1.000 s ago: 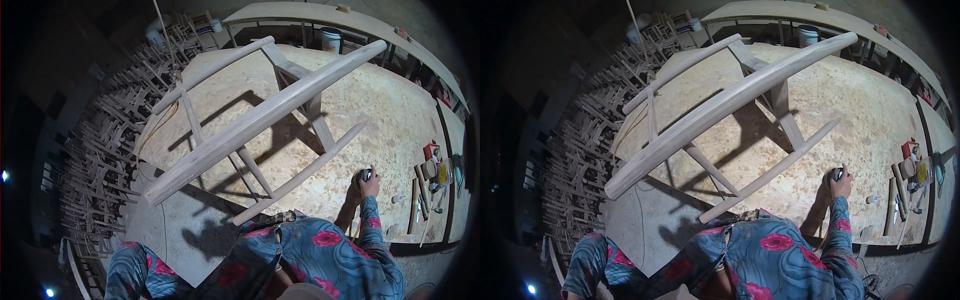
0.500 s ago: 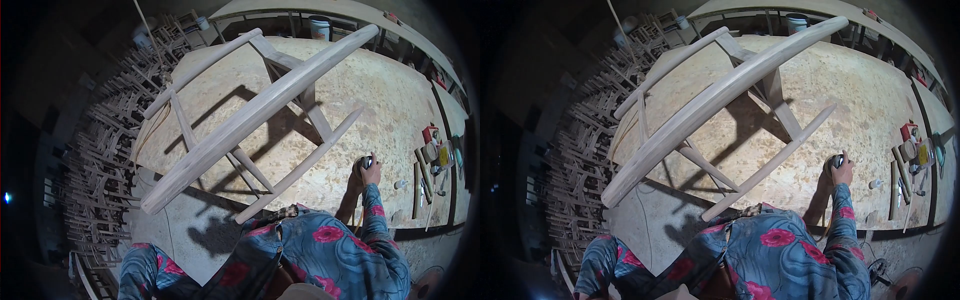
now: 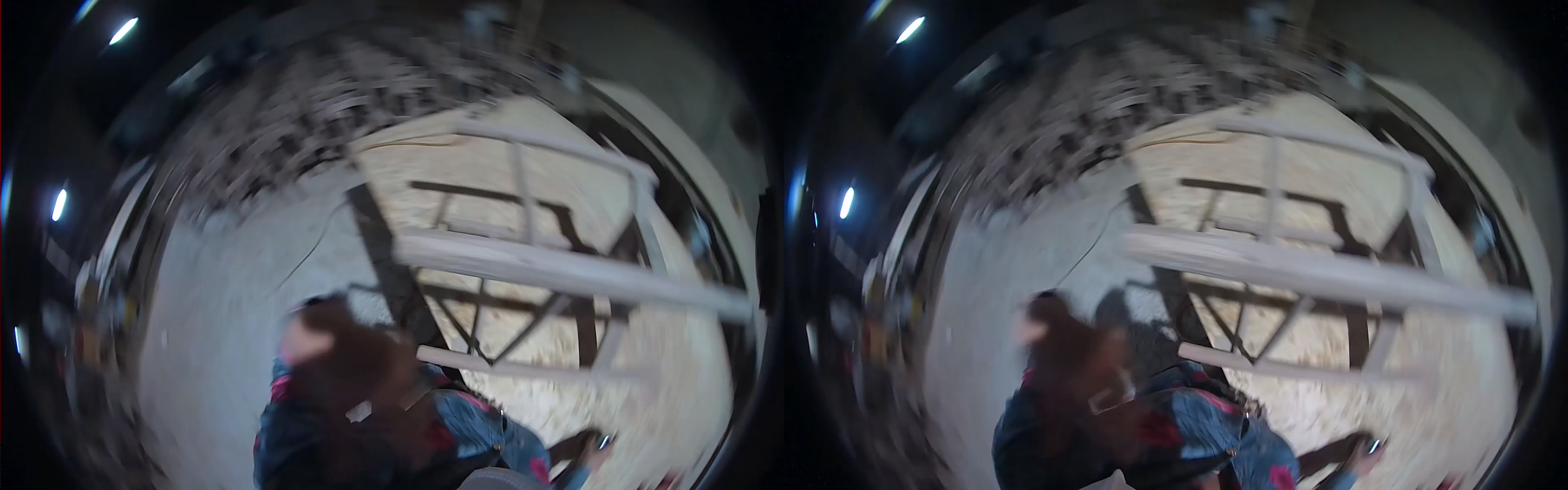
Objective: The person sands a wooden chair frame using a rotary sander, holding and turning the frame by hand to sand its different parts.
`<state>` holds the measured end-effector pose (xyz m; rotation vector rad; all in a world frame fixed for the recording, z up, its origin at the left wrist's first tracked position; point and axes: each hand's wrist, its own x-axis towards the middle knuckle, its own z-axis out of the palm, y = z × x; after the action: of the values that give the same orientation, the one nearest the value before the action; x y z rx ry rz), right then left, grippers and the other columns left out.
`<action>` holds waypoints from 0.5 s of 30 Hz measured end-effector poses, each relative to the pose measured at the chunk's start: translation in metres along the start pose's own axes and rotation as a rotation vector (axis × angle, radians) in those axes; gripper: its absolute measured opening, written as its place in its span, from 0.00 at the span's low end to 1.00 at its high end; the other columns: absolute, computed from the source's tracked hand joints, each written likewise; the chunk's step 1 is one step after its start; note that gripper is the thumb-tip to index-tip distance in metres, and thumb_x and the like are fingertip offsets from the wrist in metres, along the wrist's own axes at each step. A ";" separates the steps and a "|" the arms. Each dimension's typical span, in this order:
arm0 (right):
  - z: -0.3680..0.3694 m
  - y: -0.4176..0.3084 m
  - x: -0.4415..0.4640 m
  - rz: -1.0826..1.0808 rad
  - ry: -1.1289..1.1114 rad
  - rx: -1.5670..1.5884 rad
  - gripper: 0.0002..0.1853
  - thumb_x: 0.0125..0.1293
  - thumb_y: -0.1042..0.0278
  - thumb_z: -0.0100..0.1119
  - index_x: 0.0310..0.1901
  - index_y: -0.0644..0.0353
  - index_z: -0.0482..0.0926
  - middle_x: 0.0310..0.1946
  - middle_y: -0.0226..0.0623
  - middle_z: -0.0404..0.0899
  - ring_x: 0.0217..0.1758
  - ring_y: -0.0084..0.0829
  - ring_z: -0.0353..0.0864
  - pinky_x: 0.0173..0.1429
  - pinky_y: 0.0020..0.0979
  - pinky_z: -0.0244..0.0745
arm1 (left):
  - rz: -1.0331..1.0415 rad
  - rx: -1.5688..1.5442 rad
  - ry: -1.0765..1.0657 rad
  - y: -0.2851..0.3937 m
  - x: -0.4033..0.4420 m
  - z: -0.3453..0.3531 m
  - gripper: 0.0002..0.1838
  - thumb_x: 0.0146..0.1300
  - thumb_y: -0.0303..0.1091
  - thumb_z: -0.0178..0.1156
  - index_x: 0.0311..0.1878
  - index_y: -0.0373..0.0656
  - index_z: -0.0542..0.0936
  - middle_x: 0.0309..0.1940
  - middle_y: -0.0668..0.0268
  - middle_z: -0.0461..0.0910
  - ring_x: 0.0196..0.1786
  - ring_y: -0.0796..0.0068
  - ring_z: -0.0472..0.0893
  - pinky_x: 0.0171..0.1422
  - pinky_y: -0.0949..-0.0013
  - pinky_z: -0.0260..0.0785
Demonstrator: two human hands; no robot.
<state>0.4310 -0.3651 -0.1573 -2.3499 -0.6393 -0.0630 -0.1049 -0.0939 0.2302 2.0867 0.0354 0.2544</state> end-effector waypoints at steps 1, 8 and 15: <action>-0.017 -0.028 0.010 0.182 -0.180 -0.139 0.45 0.51 0.54 0.70 0.69 0.57 0.61 0.57 0.60 0.73 0.62 0.45 0.73 0.63 0.43 0.71 | -0.094 -0.068 0.043 -0.035 0.005 0.013 0.23 0.58 0.55 0.57 0.42 0.43 0.83 0.35 0.61 0.82 0.32 0.64 0.81 0.37 0.62 0.72; -0.072 -0.177 0.080 -0.463 0.253 -0.077 0.40 0.57 0.39 0.65 0.66 0.52 0.67 0.57 0.52 0.66 0.55 0.50 0.72 0.51 0.48 0.74 | -1.155 0.282 0.210 -0.302 -0.044 0.199 0.34 0.52 0.66 0.60 0.45 0.42 0.84 0.37 0.56 0.84 0.44 0.63 0.83 0.46 0.60 0.72; -0.126 -0.342 0.141 -1.066 0.524 -0.047 0.35 0.59 0.48 0.66 0.63 0.57 0.69 0.60 0.50 0.65 0.63 0.52 0.65 0.63 0.48 0.63 | -1.063 -1.161 0.933 -0.336 -0.057 0.241 0.34 0.54 0.69 0.61 0.52 0.51 0.78 0.35 0.71 0.79 0.28 0.76 0.73 0.31 0.67 0.70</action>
<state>0.4128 -0.1662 0.1785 -1.6547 -1.5093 -1.1127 -0.0871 -0.1367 -0.1842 0.4898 1.1968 0.4130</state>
